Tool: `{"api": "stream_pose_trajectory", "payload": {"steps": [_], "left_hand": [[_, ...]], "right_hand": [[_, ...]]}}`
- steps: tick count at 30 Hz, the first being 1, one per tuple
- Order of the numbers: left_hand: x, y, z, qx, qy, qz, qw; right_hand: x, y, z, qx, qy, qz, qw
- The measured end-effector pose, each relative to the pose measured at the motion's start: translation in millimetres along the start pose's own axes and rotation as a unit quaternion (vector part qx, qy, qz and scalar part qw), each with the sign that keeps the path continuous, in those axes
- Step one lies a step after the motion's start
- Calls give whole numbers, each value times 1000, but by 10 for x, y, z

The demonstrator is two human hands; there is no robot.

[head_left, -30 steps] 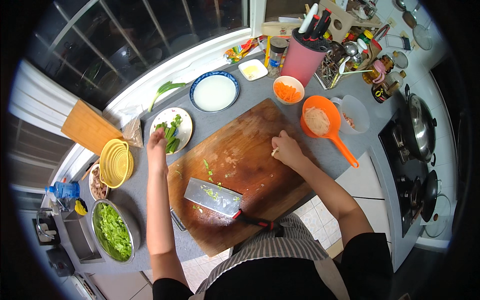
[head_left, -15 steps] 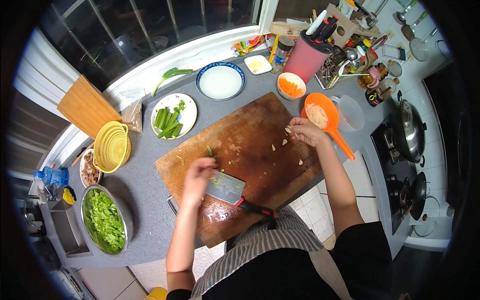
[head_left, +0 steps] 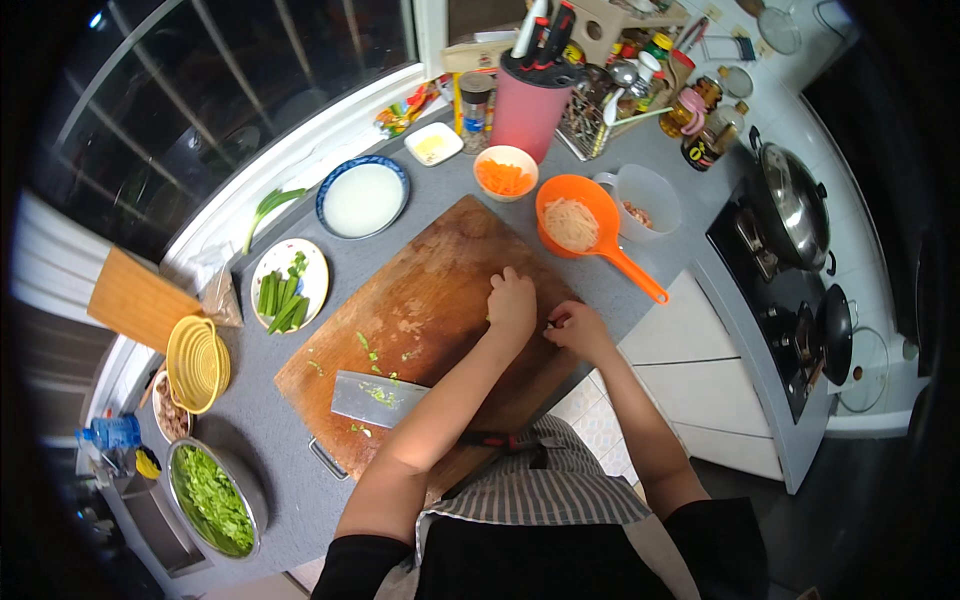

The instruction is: The person chops lettuce leaves on a wooden cutting board using a knife and places the chopped pieces into a metal bowl. The person then washes the cutting board and knife at the sink.

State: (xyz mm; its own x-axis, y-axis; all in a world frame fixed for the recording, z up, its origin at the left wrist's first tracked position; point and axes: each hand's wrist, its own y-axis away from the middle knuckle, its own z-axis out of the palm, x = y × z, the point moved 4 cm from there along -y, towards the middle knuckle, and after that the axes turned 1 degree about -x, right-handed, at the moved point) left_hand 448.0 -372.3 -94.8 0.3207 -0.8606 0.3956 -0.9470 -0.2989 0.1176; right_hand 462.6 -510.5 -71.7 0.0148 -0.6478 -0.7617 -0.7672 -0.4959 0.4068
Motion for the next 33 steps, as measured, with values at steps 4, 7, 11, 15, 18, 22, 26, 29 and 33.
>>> {"api": "stream_pose_trajectory", "payload": {"steps": [4,7,11,15,18,22,26,29,33], "left_hand": [[-78,-52,35,5,-27,44,999],[-334,-147,-110,-41,100,47,993],[-751,-112,-462,-149,531,-75,831],[-999,35,-480,-148,571,-114,799],[-1006,146,-417,-156,565,-115,802],[-746,246,-152,-13,362,33,931],[-308,459,-151,54,82,81,992],[-145,438,-51,-10,-56,69,996],[-277,363,-44,48,-28,59,997]], "right_hand": [[21,-39,223,120,208,-117,964],[15,-153,214,108,203,-104,968],[-76,-248,111,40,52,-63,996],[-254,-396,267,18,31,-94,995],[-225,-498,256,45,-1,-118,992],[-97,-437,82,54,99,-99,989],[-115,-220,221,99,232,-165,953],[-125,-229,360,95,292,-182,934],[-132,-308,211,-28,84,-75,993]]}}
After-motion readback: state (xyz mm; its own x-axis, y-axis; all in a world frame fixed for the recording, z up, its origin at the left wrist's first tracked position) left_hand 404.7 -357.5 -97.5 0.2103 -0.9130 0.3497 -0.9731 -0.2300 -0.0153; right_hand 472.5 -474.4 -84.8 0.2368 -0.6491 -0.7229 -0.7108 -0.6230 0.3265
